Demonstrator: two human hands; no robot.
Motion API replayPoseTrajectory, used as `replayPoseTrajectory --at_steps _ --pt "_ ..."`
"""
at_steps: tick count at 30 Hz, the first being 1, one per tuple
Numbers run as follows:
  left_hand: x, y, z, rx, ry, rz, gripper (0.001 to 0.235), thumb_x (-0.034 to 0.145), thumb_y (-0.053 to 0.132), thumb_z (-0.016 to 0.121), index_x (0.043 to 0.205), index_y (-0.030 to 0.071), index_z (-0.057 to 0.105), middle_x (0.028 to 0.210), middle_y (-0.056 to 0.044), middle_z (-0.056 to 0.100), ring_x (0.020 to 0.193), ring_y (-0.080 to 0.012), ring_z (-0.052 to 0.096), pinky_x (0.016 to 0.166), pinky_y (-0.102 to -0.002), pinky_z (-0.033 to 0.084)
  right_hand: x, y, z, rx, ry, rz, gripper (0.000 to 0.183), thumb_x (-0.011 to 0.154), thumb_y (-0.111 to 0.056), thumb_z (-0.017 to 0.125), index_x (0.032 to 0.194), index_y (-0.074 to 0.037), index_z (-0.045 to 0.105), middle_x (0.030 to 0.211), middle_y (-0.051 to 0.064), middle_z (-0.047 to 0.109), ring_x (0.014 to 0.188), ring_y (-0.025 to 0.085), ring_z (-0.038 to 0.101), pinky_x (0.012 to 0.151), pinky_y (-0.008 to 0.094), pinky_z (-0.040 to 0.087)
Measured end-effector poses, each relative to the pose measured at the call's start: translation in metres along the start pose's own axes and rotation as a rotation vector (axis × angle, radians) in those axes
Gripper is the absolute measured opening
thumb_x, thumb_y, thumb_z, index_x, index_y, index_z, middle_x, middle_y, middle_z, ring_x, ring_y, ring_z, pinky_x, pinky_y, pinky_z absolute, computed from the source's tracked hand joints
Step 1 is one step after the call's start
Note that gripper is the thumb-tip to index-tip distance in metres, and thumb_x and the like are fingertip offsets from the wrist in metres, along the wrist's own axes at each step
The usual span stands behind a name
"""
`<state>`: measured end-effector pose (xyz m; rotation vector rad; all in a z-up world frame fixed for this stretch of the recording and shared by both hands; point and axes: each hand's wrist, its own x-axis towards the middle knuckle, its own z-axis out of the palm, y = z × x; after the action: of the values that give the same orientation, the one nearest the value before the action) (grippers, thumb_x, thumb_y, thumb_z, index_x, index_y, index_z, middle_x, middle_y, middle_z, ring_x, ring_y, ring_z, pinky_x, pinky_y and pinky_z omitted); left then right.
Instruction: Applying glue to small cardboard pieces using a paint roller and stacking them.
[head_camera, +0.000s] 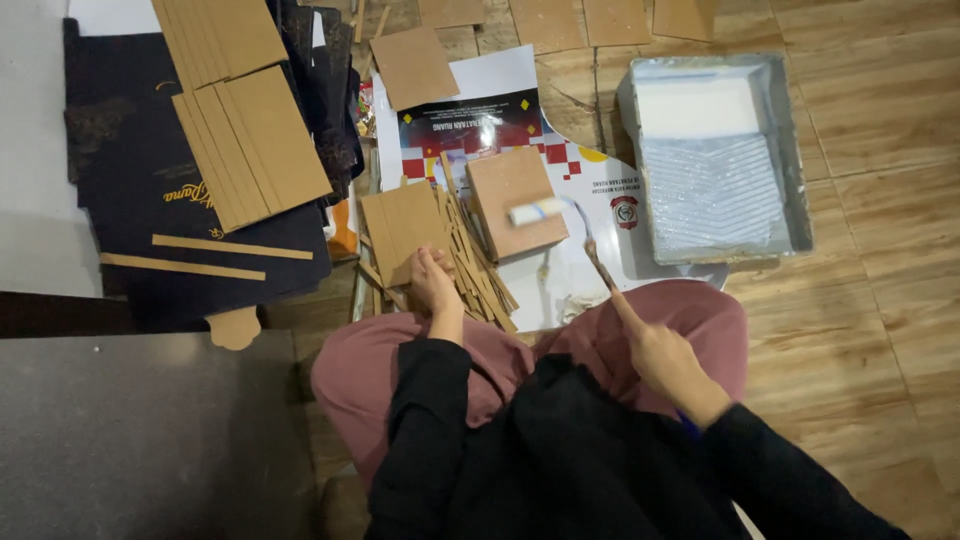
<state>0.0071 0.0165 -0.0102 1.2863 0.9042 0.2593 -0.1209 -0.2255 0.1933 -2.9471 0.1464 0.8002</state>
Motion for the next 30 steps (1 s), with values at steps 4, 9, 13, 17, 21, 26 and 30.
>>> replayPoseTrajectory --at_steps 4,9,13,17,21,26,30 --pt "0.003 -0.004 -0.001 0.003 -0.011 0.001 0.028 0.089 0.032 0.044 0.1 0.012 0.06 0.079 -0.001 0.064 0.055 -0.0074 0.057 0.042 -0.015 0.044 0.06 -0.013 -0.001 0.02 0.086 -0.041 0.069 0.082 -0.012 0.039 0.142 -0.037 0.015 0.079 0.017 0.065 0.078 0.034 0.066 0.07 0.042 0.054" --pt "-0.006 0.004 -0.006 -0.014 -0.035 -0.004 0.028 0.088 0.032 0.043 0.099 0.013 0.06 0.08 0.0 0.064 0.056 -0.0063 0.055 0.043 -0.015 0.043 0.097 -0.016 -0.001 0.077 0.122 -0.079 0.066 0.084 -0.01 0.041 0.142 -0.034 0.02 0.079 0.02 0.064 0.079 0.037 0.065 0.067 0.045 0.053" --pt "0.017 -0.027 -0.001 0.0 -0.047 0.006 0.025 0.088 0.034 0.046 0.094 0.014 0.061 0.077 0.001 0.065 0.054 -0.007 0.058 0.042 -0.015 0.046 0.038 -0.001 0.009 0.03 0.092 -0.071 0.069 0.083 -0.01 0.038 0.143 -0.034 0.015 0.082 0.021 0.063 0.081 0.038 0.064 0.07 0.046 0.052" --pt "0.02 -0.031 0.006 0.072 -0.072 0.017 0.03 0.089 0.035 0.044 0.098 0.012 0.059 0.082 0.0 0.065 0.061 -0.008 0.058 0.047 -0.016 0.045 -0.023 0.015 0.024 0.023 -0.017 0.003 0.065 0.084 -0.013 0.037 0.141 -0.036 0.015 0.081 0.021 0.065 0.083 0.038 0.065 0.074 0.045 0.053" --pt "0.024 -0.022 0.007 0.361 -0.068 -0.001 0.033 0.087 0.048 0.037 0.095 0.026 0.062 0.071 0.011 0.065 0.056 -0.0044 0.06 0.048 -0.016 0.041 -0.024 0.024 0.033 0.016 0.002 0.02 0.066 0.084 -0.017 0.037 0.141 -0.04 0.012 0.079 0.015 0.065 0.081 0.033 0.066 0.072 0.043 0.054" --pt "0.013 -0.024 -0.003 0.185 -0.035 -0.001 0.027 0.085 0.039 0.044 0.088 0.018 0.06 0.078 0.006 0.067 0.056 -0.0076 0.06 0.045 -0.017 0.045 0.048 0.001 0.019 0.091 0.085 -0.052 0.068 0.082 -0.01 0.039 0.141 -0.034 0.018 0.078 0.02 0.065 0.079 0.037 0.065 0.07 0.046 0.053" --pt "0.008 -0.019 -0.007 0.037 -0.032 0.006 0.022 0.085 0.031 0.047 0.089 0.014 0.059 0.077 0.003 0.066 0.053 -0.0066 0.058 0.041 -0.016 0.044 0.109 -0.012 0.018 0.06 0.205 -0.097 0.068 0.081 -0.006 0.041 0.142 -0.03 0.021 0.075 0.019 0.064 0.073 0.036 0.065 0.063 0.045 0.053"
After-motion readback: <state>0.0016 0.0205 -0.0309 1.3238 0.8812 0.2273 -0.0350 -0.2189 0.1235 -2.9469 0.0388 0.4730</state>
